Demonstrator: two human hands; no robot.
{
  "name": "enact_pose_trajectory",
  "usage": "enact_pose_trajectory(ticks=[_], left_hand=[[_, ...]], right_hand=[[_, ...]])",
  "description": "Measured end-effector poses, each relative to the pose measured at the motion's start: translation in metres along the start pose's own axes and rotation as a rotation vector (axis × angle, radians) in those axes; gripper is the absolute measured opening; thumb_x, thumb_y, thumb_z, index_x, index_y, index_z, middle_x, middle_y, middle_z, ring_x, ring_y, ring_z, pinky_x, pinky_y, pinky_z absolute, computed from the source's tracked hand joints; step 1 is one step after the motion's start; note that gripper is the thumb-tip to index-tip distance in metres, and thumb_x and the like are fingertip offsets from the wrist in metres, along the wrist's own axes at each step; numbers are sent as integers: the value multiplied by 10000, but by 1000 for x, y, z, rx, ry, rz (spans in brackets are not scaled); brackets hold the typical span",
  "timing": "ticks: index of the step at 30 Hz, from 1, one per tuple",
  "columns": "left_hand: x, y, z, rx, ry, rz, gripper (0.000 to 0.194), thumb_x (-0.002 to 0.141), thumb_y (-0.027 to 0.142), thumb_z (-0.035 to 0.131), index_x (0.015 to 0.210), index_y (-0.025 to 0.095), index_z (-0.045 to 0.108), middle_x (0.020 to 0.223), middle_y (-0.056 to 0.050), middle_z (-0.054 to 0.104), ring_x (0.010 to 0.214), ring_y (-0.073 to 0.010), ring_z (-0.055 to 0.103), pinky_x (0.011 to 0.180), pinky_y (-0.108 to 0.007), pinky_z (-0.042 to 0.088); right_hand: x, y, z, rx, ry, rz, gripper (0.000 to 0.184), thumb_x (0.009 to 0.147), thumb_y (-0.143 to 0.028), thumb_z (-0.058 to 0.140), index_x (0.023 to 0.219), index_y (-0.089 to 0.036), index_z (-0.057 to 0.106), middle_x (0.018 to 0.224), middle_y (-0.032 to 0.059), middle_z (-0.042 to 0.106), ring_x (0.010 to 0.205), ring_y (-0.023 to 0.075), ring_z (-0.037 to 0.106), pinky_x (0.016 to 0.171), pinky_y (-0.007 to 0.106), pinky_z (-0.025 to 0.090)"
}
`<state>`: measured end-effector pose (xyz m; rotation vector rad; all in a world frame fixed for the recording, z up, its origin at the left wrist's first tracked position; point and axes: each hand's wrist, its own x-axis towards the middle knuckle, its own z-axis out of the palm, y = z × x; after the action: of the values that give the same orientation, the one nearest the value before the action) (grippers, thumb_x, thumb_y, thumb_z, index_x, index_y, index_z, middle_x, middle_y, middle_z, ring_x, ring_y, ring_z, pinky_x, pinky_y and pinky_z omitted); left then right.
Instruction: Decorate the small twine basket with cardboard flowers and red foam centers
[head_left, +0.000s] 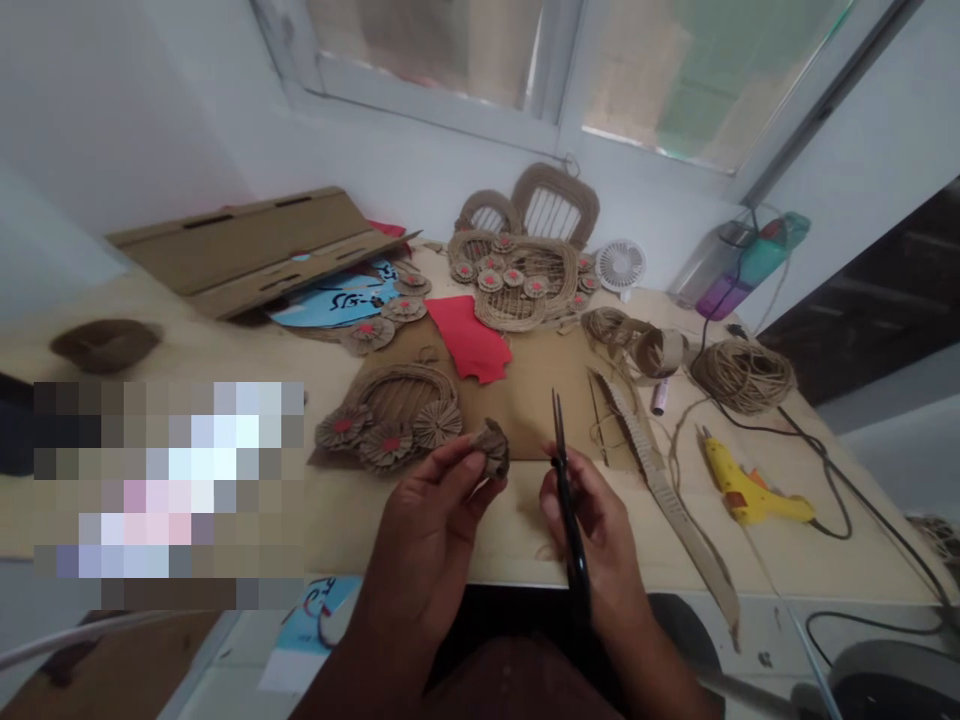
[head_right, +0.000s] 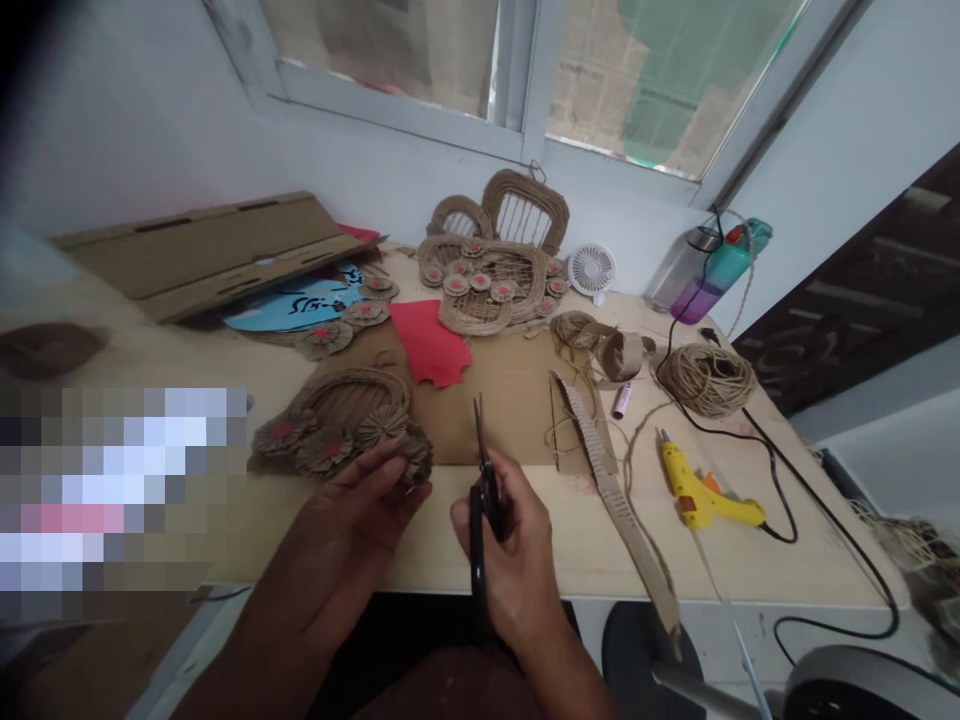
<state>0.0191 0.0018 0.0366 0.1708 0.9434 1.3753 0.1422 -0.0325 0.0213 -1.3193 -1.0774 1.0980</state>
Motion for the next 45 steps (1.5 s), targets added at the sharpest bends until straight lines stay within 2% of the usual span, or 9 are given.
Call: enact_pose_trajectory(ticks=[5, 8, 12, 16, 21, 25, 29, 37, 45], left_hand=[[-3, 5, 5, -98, 19, 1, 211, 515, 65, 806, 685, 146, 711, 707, -12, 719, 635, -112, 641, 609, -221, 555], [-4, 6, 9, -110, 29, 74, 201, 523, 70, 805, 680, 148, 707, 711, -7, 719, 656, -112, 646, 634, -222, 556], [-6, 6, 15, -111, 53, 146, 211, 540, 79, 799, 710, 163, 705, 713, 1, 723, 658, -113, 653, 652, -223, 550], [-11, 6, 18, -116, 72, 144, 232, 536, 68, 798, 722, 168, 702, 670, 5, 718, 606, -108, 650, 595, -196, 540], [-18, 9, 21, -113, 114, 112, 197, 571, 35, 761, 704, 162, 688, 616, -2, 705, 565, -112, 655, 525, -162, 529], [-22, 13, 24, -87, 135, 108, 159, 650, 11, 689, 718, 155, 680, 621, -17, 707, 517, -112, 639, 461, -161, 515], [-23, 15, 26, -116, 142, 81, 177, 702, -11, 629, 740, 156, 671, 623, -24, 705, 481, -113, 622, 384, -143, 467], [-17, 15, 27, -158, 134, 83, 173, 724, -23, 622, 712, 146, 658, 610, -30, 699, 524, -114, 647, 499, -180, 545], [-18, 14, 25, -116, 141, 76, 147, 713, 5, 645, 739, 149, 660, 602, -18, 693, 482, -113, 632, 390, -146, 493]], right_hand=[[-25, 3, -1, -103, -181, 26, 476, 812, -323, 657, 1256, -230, 510, 1010, 49, 616, 921, 197, 602, 699, 242, 508], [-32, 3, 0, -219, -183, -21, 532, 794, -295, 660, 1288, -244, 471, 1088, 55, 602, 1000, 219, 587, 835, 299, 501], [-30, 6, 5, -352, -195, -176, 505, 798, -249, 629, 1276, -253, 466, 1213, 70, 559, 1131, 246, 532, 971, 363, 432], [-24, 5, 12, -375, -163, -212, 471, 776, -221, 616, 1232, -216, 499, 1140, 81, 583, 1062, 250, 548, 901, 366, 456], [-17, 0, 22, -392, -95, -277, 552, 677, -146, 644, 1215, -205, 536, 1000, 56, 603, 875, 223, 550, 760, 349, 467], [-15, 2, 23, -451, -62, -335, 522, 708, -129, 604, 1222, -207, 548, 938, 52, 596, 815, 217, 541, 692, 340, 465], [-16, 4, 23, -481, -48, -394, 553, 712, -109, 608, 1249, -219, 533, 962, 56, 596, 844, 222, 555, 711, 345, 480], [-12, 7, 18, -531, -95, -437, 595, 714, -122, 627, 1287, -242, 517, 1026, 69, 612, 900, 232, 584, 740, 349, 513], [-9, 6, 19, -535, -79, -433, 573, 739, -129, 601, 1296, -238, 518, 948, 51, 603, 846, 217, 581, 702, 335, 508]])
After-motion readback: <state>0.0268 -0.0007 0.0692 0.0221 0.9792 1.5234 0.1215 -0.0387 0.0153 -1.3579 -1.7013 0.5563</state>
